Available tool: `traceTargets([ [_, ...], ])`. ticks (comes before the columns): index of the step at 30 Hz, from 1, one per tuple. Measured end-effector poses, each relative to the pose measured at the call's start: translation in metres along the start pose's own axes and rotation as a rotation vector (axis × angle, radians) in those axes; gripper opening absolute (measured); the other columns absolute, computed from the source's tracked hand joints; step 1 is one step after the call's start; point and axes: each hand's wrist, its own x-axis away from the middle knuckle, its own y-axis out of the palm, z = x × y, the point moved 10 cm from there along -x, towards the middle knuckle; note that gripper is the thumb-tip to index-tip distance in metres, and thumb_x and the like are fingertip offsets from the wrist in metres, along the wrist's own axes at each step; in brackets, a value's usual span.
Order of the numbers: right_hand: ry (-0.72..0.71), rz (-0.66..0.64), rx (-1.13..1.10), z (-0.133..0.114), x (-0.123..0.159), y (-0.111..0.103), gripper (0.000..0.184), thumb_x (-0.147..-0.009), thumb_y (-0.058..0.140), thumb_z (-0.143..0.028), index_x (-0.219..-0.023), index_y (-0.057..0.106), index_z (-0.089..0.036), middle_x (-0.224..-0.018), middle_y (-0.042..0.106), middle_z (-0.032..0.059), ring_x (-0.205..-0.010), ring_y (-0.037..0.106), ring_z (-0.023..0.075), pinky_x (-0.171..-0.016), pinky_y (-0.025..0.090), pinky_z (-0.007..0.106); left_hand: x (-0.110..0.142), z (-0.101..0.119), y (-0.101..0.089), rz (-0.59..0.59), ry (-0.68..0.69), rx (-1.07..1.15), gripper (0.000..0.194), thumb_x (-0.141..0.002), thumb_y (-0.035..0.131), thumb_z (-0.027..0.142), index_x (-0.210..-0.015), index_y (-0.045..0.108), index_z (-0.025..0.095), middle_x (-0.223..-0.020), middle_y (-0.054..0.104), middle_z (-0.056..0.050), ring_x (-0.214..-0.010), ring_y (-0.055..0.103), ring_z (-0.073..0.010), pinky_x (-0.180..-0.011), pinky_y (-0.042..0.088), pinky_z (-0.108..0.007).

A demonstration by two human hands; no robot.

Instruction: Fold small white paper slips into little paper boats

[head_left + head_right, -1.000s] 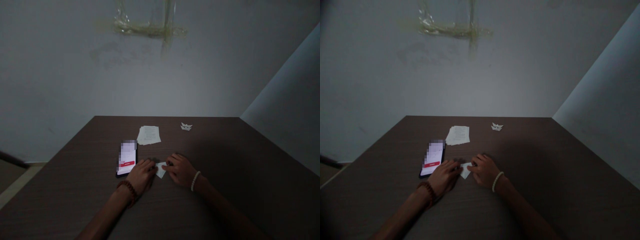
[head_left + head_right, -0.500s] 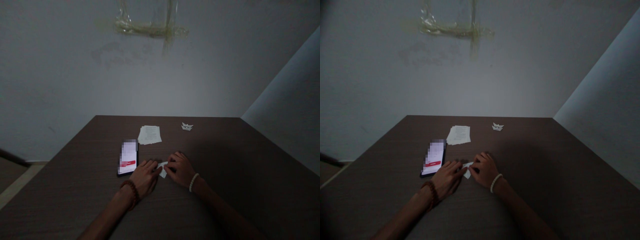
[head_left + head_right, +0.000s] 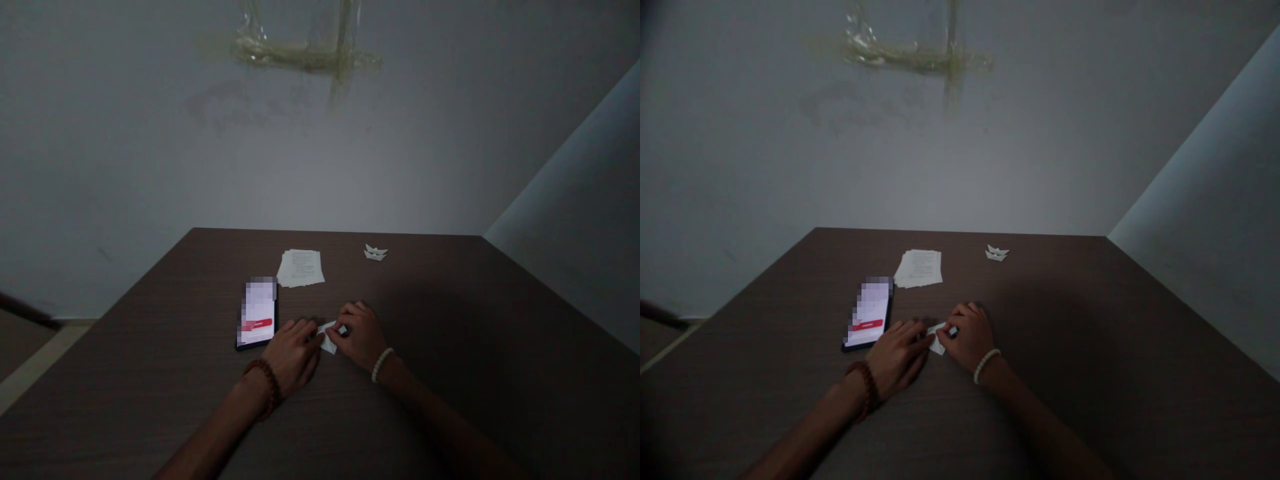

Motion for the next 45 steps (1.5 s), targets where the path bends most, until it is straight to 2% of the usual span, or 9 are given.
traceTargets([
  [10, 0.049, -0.005, 0.045, 0.01, 0.003, -0.002, 0.011, -0.074, 0.07, -0.025, -0.066, 0.065, -0.02, -0.078, 0.061, 0.0027, -0.078, 0.051, 0.0182, -0.073, 0.036, 0.032, 0.0, 0.001, -0.003, 0.032, 0.008, -0.01, 0.027, -0.085, 0.047, 0.018, -0.108, 0.061, 0.018, -0.098, 0.055, -0.009, -0.088, 0.048, -0.0232, -0.077, 0.038, -0.038],
  [19, 0.081, 0.029, 0.033, 0.027, 0.005, -0.014, 0.01, -0.072, 0.07, -0.022, -0.064, 0.066, -0.02, -0.077, 0.063, 0.003, -0.077, 0.051, 0.0187, -0.073, 0.038, 0.032, 0.001, -0.001, 0.0, 0.031, 0.007, -0.007, 0.027, -0.085, 0.047, 0.017, -0.109, 0.06, 0.018, -0.1, 0.056, -0.009, -0.088, 0.049, -0.023, -0.077, 0.038, -0.037],
  [26, 0.064, 0.071, 0.074, 0.029, 0.005, -0.022, 0.011, -0.074, 0.068, -0.021, -0.064, 0.064, -0.019, -0.075, 0.062, 0.0033, -0.077, 0.052, 0.0188, -0.075, 0.039, 0.033, 0.001, -0.001, -0.001, 0.047, 0.018, -0.024, 0.029, -0.085, 0.046, 0.018, -0.11, 0.061, 0.018, -0.099, 0.056, -0.01, -0.089, 0.049, -0.0242, -0.076, 0.039, -0.038],
  [29, -0.021, 0.063, 0.033, 0.019, 0.004, -0.027, 0.007, -0.079, 0.063, -0.018, -0.072, 0.065, -0.019, -0.08, 0.062, 0.0045, -0.081, 0.053, 0.0188, -0.076, 0.041, 0.032, 0.001, -0.001, 0.0, 0.029, 0.022, -0.035, 0.028, -0.085, 0.047, 0.019, -0.109, 0.06, 0.019, -0.1, 0.056, -0.009, -0.09, 0.049, -0.0246, -0.076, 0.039, -0.038],
  [34, -0.306, -0.17, -0.075, -0.013, 0.013, -0.009, 0.013, -0.08, 0.062, -0.018, -0.09, 0.069, -0.021, -0.092, 0.063, 0.0044, -0.085, 0.052, 0.0184, -0.078, 0.042, 0.032, 0.001, -0.003, 0.001, 0.009, 0.013, -0.039, 0.028, -0.084, 0.048, 0.018, -0.11, 0.06, 0.02, -0.101, 0.056, -0.009, -0.091, 0.048, -0.0249, -0.077, 0.039, -0.039],
  [37, -0.332, -0.205, -0.073, -0.021, 0.017, -0.006, 0.011, -0.08, 0.061, -0.02, -0.086, 0.069, -0.022, -0.088, 0.062, 0.0042, -0.083, 0.051, 0.0185, -0.076, 0.041, 0.032, 0.001, -0.006, -0.001, 0.024, -0.018, -0.02, 0.024, -0.086, 0.047, 0.02, -0.106, 0.062, 0.019, -0.098, 0.056, -0.009, -0.09, 0.048, -0.0244, -0.075, 0.039, -0.038],
  [41, -0.382, -0.245, -0.068, -0.036, 0.022, -0.005, 0.011, -0.078, 0.062, -0.022, -0.086, 0.069, -0.022, -0.084, 0.06, 0.0038, -0.083, 0.05, 0.0189, -0.075, 0.04, 0.032, -0.001, -0.013, -0.006, 0.111, -0.096, 0.018, 0.022, -0.09, 0.045, 0.023, -0.093, 0.066, 0.019, -0.098, 0.058, -0.009, -0.091, 0.048, -0.0238, -0.077, 0.039, -0.039],
  [45, -0.4, -0.271, -0.054, -0.042, 0.023, -0.005, 0.011, -0.077, 0.063, -0.023, -0.085, 0.069, -0.023, -0.083, 0.058, 0.0034, -0.082, 0.049, 0.0186, -0.073, 0.038, 0.031, -0.005, -0.023, -0.004, 0.172, -0.205, 0.049, 0.02, -0.088, 0.051, 0.028, -0.077, 0.066, 0.018, -0.093, 0.059, -0.008, -0.089, 0.048, -0.0234, -0.075, 0.04, -0.038],
])
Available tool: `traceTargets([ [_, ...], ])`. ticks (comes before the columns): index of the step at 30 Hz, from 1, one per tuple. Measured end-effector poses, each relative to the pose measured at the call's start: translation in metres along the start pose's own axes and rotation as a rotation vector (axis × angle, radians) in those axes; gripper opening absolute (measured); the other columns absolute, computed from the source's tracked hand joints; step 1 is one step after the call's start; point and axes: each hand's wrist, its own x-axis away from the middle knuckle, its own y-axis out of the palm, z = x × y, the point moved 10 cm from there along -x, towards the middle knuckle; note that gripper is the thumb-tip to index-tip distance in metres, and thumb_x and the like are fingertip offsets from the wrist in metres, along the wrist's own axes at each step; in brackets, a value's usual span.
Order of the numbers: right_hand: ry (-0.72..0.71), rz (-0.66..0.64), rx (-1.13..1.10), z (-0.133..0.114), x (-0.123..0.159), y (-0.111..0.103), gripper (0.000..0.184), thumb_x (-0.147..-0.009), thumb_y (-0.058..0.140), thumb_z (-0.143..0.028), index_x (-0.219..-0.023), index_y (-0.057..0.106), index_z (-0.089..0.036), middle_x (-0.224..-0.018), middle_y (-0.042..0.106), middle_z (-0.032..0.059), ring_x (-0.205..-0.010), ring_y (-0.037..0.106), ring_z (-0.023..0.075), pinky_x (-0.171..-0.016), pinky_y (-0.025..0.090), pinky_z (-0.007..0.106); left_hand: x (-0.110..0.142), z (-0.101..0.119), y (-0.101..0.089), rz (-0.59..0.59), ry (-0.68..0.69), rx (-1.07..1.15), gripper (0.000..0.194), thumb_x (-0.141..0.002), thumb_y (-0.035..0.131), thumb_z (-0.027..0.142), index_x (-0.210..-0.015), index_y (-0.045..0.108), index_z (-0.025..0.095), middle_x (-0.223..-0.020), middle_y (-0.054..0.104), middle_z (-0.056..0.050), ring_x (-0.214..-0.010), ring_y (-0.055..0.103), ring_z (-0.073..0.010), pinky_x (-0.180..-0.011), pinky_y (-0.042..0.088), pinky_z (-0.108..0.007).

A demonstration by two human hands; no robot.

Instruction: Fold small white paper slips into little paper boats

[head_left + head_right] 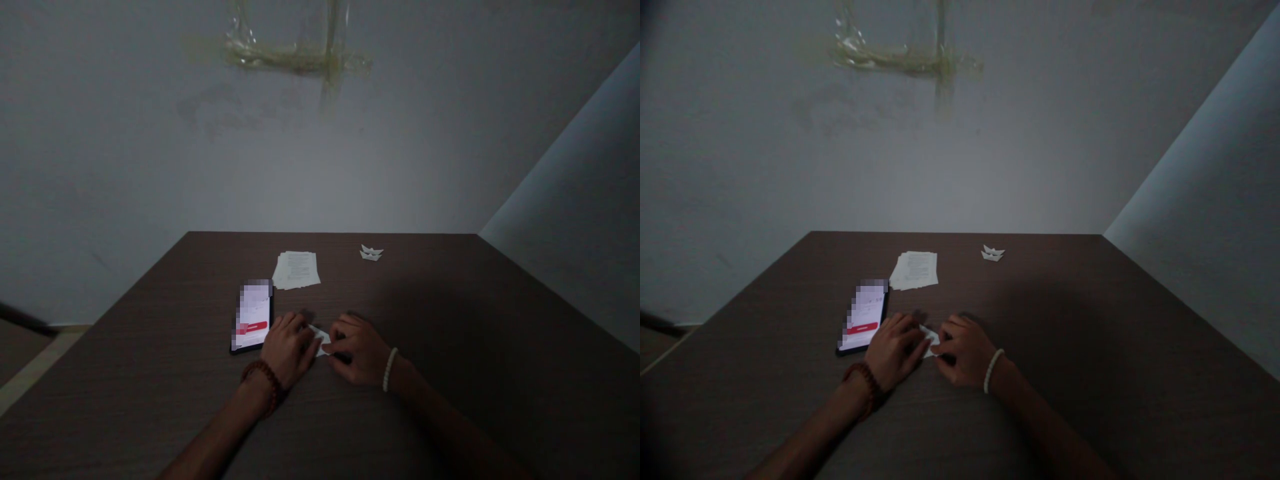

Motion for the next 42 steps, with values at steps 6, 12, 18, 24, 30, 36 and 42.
traceTargets([
  [6, -0.017, 0.014, 0.011, 0.002, 0.0, 0.003, 0.011, -0.074, 0.063, -0.022, -0.083, 0.07, -0.022, -0.079, 0.055, 0.0029, -0.079, 0.047, 0.018, -0.069, 0.036, 0.03, -0.004, -0.011, 0.003, 0.037, -0.124, 0.007, 0.018, -0.082, 0.059, 0.033, -0.074, 0.065, 0.019, -0.088, 0.06, -0.007, -0.088, 0.049, -0.0242, -0.076, 0.04, -0.038],
  [12, -0.006, 0.027, -0.009, 0.005, 0.0, 0.004, 0.012, -0.074, 0.064, -0.02, -0.083, 0.071, -0.022, -0.079, 0.056, 0.0032, -0.079, 0.047, 0.018, -0.07, 0.036, 0.031, -0.004, -0.015, -0.004, 0.056, -0.2, -0.075, 0.015, -0.079, 0.062, 0.035, -0.077, 0.065, 0.021, -0.093, 0.06, -0.006, -0.091, 0.047, -0.0263, -0.076, 0.039, -0.04],
  [18, -0.005, 0.04, -0.019, 0.005, -0.001, 0.002, 0.012, -0.076, 0.063, -0.02, -0.084, 0.072, -0.022, -0.078, 0.056, 0.0032, -0.078, 0.048, 0.018, -0.069, 0.037, 0.03, -0.003, -0.016, -0.008, 0.064, -0.22, -0.086, 0.015, -0.078, 0.062, 0.035, -0.08, 0.065, 0.021, -0.099, 0.06, -0.006, -0.093, 0.047, -0.0268, -0.076, 0.038, -0.041],
  [24, 0.009, 0.04, -0.021, 0.007, -0.001, 0.003, 0.014, -0.075, 0.064, -0.02, -0.086, 0.073, -0.023, -0.078, 0.056, 0.0034, -0.079, 0.048, 0.0181, -0.069, 0.037, 0.031, -0.002, -0.019, -0.009, 0.067, -0.233, -0.097, 0.013, -0.08, 0.059, 0.033, -0.08, 0.065, 0.021, -0.099, 0.06, -0.007, -0.093, 0.047, -0.0275, -0.076, 0.038, -0.041],
  [30, 0.013, 0.046, -0.02, 0.008, 0.0, 0.002, 0.015, -0.076, 0.063, -0.021, -0.087, 0.073, -0.023, -0.078, 0.057, 0.0034, -0.079, 0.048, 0.0178, -0.069, 0.036, 0.03, -0.001, -0.023, -0.009, 0.069, -0.242, -0.11, 0.013, -0.08, 0.059, 0.032, -0.078, 0.065, 0.021, -0.097, 0.06, -0.007, -0.093, 0.047, -0.0273, -0.075, 0.038, -0.041],
  [36, 0.014, 0.037, 0.003, 0.009, 0.0, 0.004, 0.012, -0.077, 0.064, -0.022, -0.085, 0.073, -0.023, -0.078, 0.057, 0.0034, -0.078, 0.048, 0.0174, -0.068, 0.035, 0.03, -0.001, -0.03, -0.013, 0.085, -0.259, -0.171, 0.012, -0.081, 0.058, 0.029, -0.079, 0.066, 0.021, -0.099, 0.06, -0.007, -0.094, 0.046, -0.0281, -0.075, 0.038, -0.04],
  [42, 0.026, 0.036, 0.008, 0.01, 0.001, 0.005, 0.014, -0.076, 0.065, -0.022, -0.088, 0.073, -0.024, -0.078, 0.057, 0.0032, -0.08, 0.048, 0.018, -0.07, 0.036, 0.031, -0.001, -0.033, -0.011, 0.071, -0.249, -0.194, 0.01, -0.08, 0.058, 0.024, -0.079, 0.067, 0.023, -0.1, 0.061, -0.006, -0.094, 0.046, -0.0277, -0.074, 0.038, -0.04],
])
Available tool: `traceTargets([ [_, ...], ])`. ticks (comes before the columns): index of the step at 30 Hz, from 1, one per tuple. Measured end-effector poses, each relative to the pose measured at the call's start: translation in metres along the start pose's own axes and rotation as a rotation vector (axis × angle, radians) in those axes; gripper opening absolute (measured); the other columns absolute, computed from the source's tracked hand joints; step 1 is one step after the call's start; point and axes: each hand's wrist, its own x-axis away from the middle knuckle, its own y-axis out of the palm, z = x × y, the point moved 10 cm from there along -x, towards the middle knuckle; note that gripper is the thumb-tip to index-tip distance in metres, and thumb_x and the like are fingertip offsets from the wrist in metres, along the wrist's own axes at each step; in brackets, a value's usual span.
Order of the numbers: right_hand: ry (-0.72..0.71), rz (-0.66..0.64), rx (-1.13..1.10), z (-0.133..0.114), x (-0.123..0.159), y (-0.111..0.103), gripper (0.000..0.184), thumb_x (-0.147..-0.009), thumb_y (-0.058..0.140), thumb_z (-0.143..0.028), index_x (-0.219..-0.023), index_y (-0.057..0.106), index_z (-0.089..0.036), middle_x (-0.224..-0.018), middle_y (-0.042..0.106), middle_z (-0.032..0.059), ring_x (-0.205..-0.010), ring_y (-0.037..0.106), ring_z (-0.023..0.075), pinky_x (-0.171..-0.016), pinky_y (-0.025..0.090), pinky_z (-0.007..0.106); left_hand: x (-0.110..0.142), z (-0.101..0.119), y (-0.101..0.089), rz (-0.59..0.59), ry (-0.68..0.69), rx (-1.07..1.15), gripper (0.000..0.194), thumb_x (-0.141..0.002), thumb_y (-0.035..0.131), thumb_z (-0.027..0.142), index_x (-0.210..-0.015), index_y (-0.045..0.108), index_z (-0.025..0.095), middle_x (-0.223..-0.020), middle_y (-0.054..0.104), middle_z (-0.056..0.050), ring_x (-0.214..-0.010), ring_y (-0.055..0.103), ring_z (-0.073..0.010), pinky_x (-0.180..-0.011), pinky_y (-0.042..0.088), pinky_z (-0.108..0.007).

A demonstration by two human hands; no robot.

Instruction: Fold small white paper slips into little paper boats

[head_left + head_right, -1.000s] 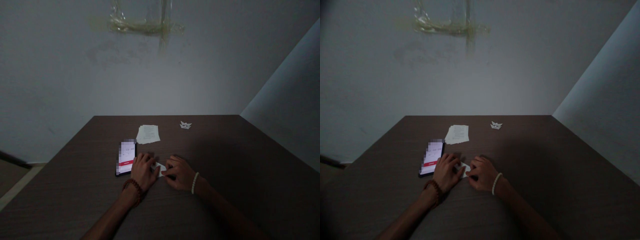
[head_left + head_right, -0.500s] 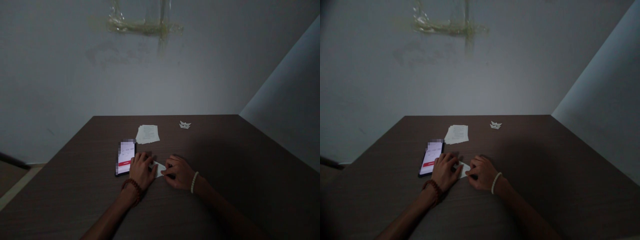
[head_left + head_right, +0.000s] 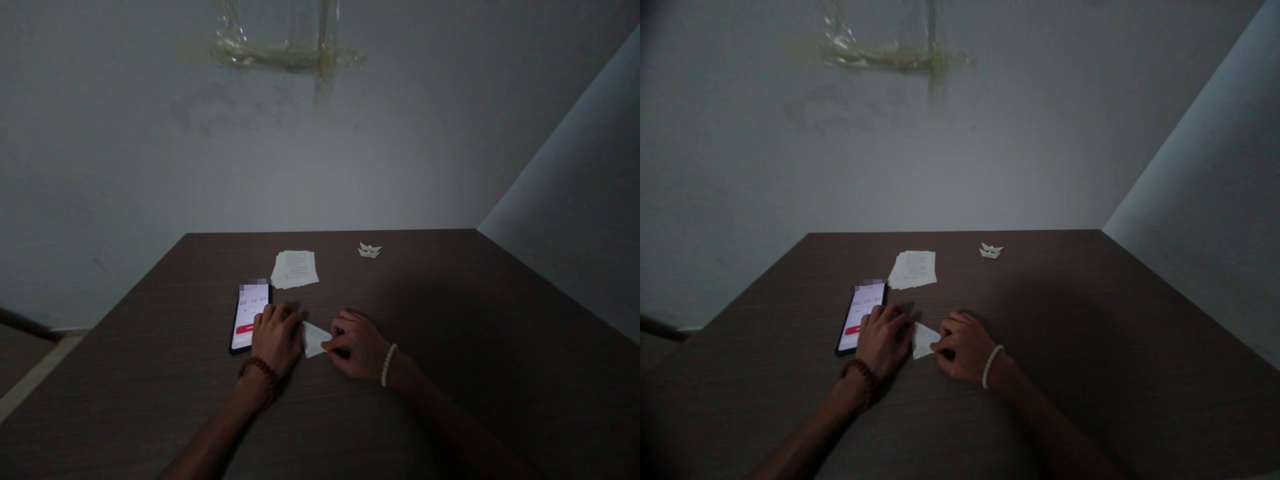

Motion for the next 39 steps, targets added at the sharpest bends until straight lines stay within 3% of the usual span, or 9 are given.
traceTargets([
  [5, 0.008, 0.011, -0.009, 0.001, -0.001, 0.002, 0.01, -0.081, 0.064, -0.027, -0.084, 0.072, -0.022, -0.079, 0.058, 0.0032, -0.081, 0.048, 0.0177, -0.072, 0.037, 0.031, 0.0, -0.004, 0.003, 0.007, 0.002, 0.005, 0.012, -0.082, 0.057, 0.022, -0.082, 0.069, 0.024, -0.098, 0.062, -0.006, -0.093, 0.046, -0.027, -0.073, 0.038, -0.039],
  [9, 0.026, 0.012, 0.0, 0.003, -0.004, 0.005, 0.017, -0.085, 0.063, -0.034, -0.077, 0.07, -0.02, -0.081, 0.059, 0.0029, -0.083, 0.049, 0.0172, -0.074, 0.037, 0.031, 0.002, -0.007, 0.001, -0.005, 0.041, 0.021, 0.019, -0.086, 0.05, 0.019, -0.085, 0.069, 0.023, -0.098, 0.062, -0.007, -0.091, 0.047, -0.0256, -0.072, 0.038, -0.038],
  [13, 0.044, -0.006, 0.017, 0.009, -0.004, 0.007, 0.018, -0.084, 0.065, -0.036, -0.077, 0.067, -0.019, -0.083, 0.06, 0.0024, -0.084, 0.049, 0.0168, -0.076, 0.037, 0.03, 0.009, 0.005, -0.004, -0.034, 0.226, 0.076, 0.025, -0.085, 0.048, 0.017, -0.1, 0.067, 0.022, -0.104, 0.059, -0.009, -0.093, 0.046, -0.0262, -0.074, 0.039, -0.039],
  [16, 0.063, -0.009, 0.021, 0.014, -0.003, 0.004, 0.017, -0.084, 0.065, -0.034, -0.077, 0.065, -0.018, -0.083, 0.059, 0.0028, -0.083, 0.049, 0.017, -0.075, 0.037, 0.03, 0.016, 0.019, -0.004, -0.079, 0.359, 0.101, 0.024, -0.084, 0.049, 0.019, -0.099, 0.068, 0.022, -0.108, 0.058, -0.01, -0.095, 0.046, -0.0264, -0.077, 0.039, -0.041],
  [18, 0.074, -0.006, 0.019, 0.016, -0.003, 0.002, 0.016, -0.084, 0.065, -0.032, -0.076, 0.064, -0.018, -0.083, 0.059, 0.0032, -0.083, 0.049, 0.0172, -0.075, 0.037, 0.03, 0.018, 0.023, -0.002, -0.098, 0.395, 0.101, 0.027, -0.085, 0.048, 0.019, -0.104, 0.067, 0.023, -0.106, 0.058, -0.01, -0.094, 0.046, -0.0259, -0.077, 0.039, -0.04],
  [22, 0.093, -0.024, 0.029, 0.016, -0.004, 0.004, 0.011, -0.083, 0.063, -0.028, -0.087, 0.063, -0.018, -0.087, 0.059, 0.0044, -0.088, 0.048, 0.0194, -0.078, 0.037, 0.032, 0.018, 0.024, 0.002, -0.112, 0.386, 0.1, 0.029, -0.086, 0.048, 0.02, -0.109, 0.065, 0.023, -0.103, 0.058, -0.01, -0.094, 0.046, -0.0257, -0.077, 0.038, -0.04],
  [29, 0.066, -0.114, 0.099, 0.002, -0.011, 0.007, 0.03, -0.082, 0.058, -0.023, -0.112, 0.061, -0.022, -0.095, 0.055, 0.0057, -0.094, 0.045, 0.0221, -0.082, 0.034, 0.035, 0.016, 0.025, 0.002, -0.138, 0.383, 0.085, 0.028, -0.087, 0.045, 0.021, -0.108, 0.064, 0.021, -0.107, 0.056, -0.011, -0.097, 0.045, -0.0266, -0.08, 0.037, -0.041],
  [39, 0.075, -0.141, 0.117, 0.002, -0.014, 0.009, 0.034, -0.08, 0.059, -0.023, -0.113, 0.061, -0.022, -0.095, 0.054, 0.0061, -0.093, 0.044, 0.0222, -0.08, 0.033, 0.035, 0.015, 0.028, -0.004, -0.127, 0.374, 0.068, 0.026, -0.085, 0.047, 0.021, -0.104, 0.066, 0.02, -0.107, 0.057, -0.011, -0.095, 0.045, -0.0267, -0.078, 0.038, -0.042],
])
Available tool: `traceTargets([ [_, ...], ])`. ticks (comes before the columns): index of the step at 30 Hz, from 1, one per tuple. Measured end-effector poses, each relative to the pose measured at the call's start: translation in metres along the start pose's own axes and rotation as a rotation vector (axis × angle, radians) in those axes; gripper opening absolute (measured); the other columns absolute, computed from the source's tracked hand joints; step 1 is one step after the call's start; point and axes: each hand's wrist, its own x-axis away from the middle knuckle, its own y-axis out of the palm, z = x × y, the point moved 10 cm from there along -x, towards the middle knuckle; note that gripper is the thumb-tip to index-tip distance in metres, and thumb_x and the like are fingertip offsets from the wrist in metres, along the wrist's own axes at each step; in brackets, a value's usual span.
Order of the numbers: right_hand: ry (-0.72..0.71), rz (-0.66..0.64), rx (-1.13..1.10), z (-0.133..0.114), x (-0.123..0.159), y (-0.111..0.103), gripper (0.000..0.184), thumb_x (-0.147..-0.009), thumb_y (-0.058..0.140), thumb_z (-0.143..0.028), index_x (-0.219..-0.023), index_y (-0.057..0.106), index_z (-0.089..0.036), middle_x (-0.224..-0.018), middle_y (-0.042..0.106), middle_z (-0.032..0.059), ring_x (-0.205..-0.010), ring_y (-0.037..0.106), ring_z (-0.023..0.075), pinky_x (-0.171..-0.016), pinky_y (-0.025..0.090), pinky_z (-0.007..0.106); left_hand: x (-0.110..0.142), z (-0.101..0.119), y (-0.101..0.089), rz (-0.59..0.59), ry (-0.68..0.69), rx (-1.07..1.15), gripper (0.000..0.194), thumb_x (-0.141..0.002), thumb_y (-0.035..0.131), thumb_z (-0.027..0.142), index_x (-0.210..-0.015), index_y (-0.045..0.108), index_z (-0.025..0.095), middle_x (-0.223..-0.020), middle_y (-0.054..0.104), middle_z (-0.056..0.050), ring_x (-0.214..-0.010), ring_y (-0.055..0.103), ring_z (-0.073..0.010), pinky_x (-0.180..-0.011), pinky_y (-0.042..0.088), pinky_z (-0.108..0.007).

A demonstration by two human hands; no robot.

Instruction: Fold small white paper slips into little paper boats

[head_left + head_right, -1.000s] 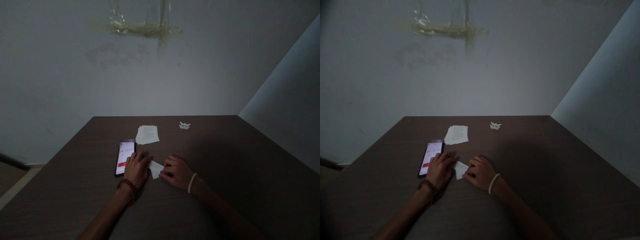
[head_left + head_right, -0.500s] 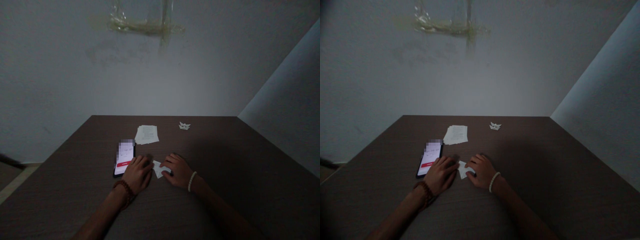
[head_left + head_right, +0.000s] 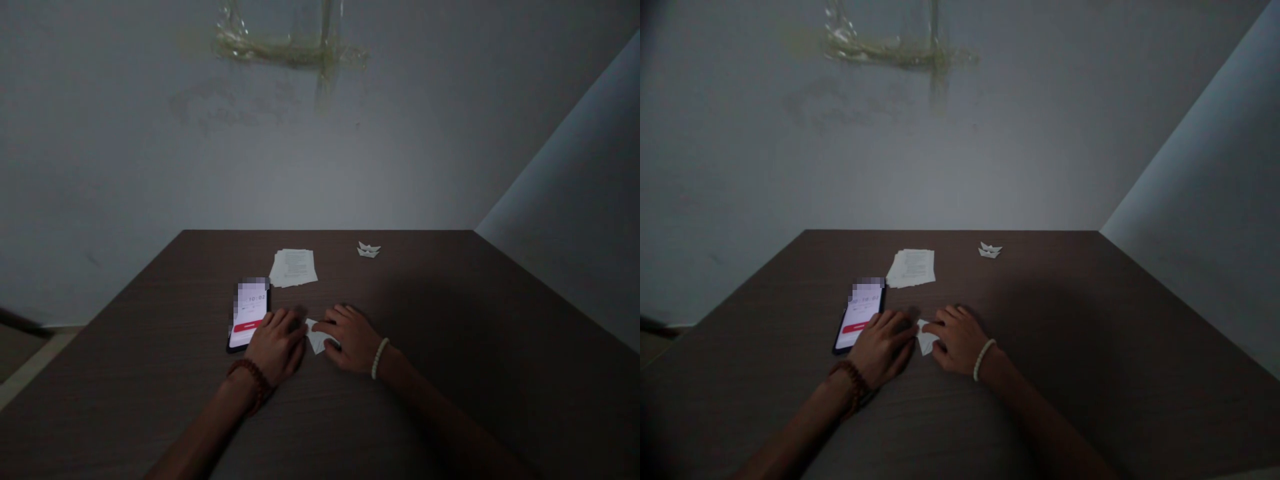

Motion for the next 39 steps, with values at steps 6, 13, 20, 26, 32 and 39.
traceTargets([
  [6, -0.032, 0.066, -0.035, 0.009, 0.011, -0.007, 0.024, -0.077, 0.06, -0.017, -0.1, 0.067, -0.021, -0.086, 0.058, 0.0044, -0.087, 0.047, 0.02, -0.076, 0.035, 0.033, 0.0, 0.002, -0.001, 0.011, 0.0, 0.006, 0.025, -0.086, 0.047, 0.022, -0.103, 0.065, 0.02, -0.106, 0.057, -0.011, -0.095, 0.046, -0.0264, -0.078, 0.038, -0.041],
  [13, -0.078, 0.107, -0.043, 0.014, 0.018, -0.014, 0.013, -0.072, 0.062, -0.013, -0.078, 0.07, -0.021, -0.075, 0.059, 0.0027, -0.076, 0.047, 0.0176, -0.066, 0.034, 0.03, 0.0, 0.001, 0.0, 0.009, -0.012, -0.006, 0.024, -0.086, 0.048, 0.023, -0.102, 0.065, 0.021, -0.102, 0.058, -0.01, -0.093, 0.046, -0.0263, -0.078, 0.038, -0.041],
  [20, -0.098, 0.133, -0.071, 0.014, 0.021, -0.024, 0.011, -0.068, 0.062, -0.01, -0.066, 0.068, -0.019, -0.069, 0.058, 0.002, -0.071, 0.047, 0.0162, -0.061, 0.034, 0.028, -0.001, 0.002, -0.003, 0.021, -0.008, -0.022, 0.025, -0.086, 0.047, 0.023, -0.102, 0.065, 0.02, -0.101, 0.058, -0.011, -0.092, 0.046, -0.0263, -0.076, 0.038, -0.041],
  [26, -0.052, 0.172, -0.079, 0.02, 0.022, -0.031, 0.012, -0.069, 0.059, -0.008, -0.065, 0.065, -0.017, -0.071, 0.057, 0.003, -0.071, 0.048, 0.0163, -0.062, 0.034, 0.028, -0.001, 0.004, 0.001, -0.007, 0.006, -0.045, 0.024, -0.087, 0.046, 0.023, -0.102, 0.064, 0.018, -0.1, 0.058, -0.011, -0.092, 0.046, -0.0268, -0.078, 0.038, -0.042],
  [32, 0.075, 0.23, -0.081, 0.028, 0.016, -0.022, 0.005, -0.08, 0.063, -0.022, -0.079, 0.066, -0.018, -0.084, 0.059, 0.0045, -0.081, 0.05, 0.0176, -0.072, 0.039, 0.03, 0.0, 0.002, 0.004, 0.017, -0.012, -0.057, 0.021, -0.089, 0.045, 0.025, -0.089, 0.064, 0.016, -0.097, 0.058, -0.011, -0.093, 0.046, -0.026, -0.081, 0.038, -0.042],
  [39, 0.141, 0.196, -0.085, 0.032, 0.013, -0.011, 0.014, -0.079, 0.07, -0.029, -0.086, 0.064, -0.019, -0.093, 0.058, 0.0044, -0.089, 0.051, 0.0189, -0.08, 0.04, 0.032, 0.001, -0.007, 0.005, 0.049, -0.103, 0.03, 0.016, -0.088, 0.05, 0.028, -0.082, 0.061, 0.017, -0.1, 0.058, -0.009, -0.094, 0.046, -0.0259, -0.08, 0.04, -0.041],
])
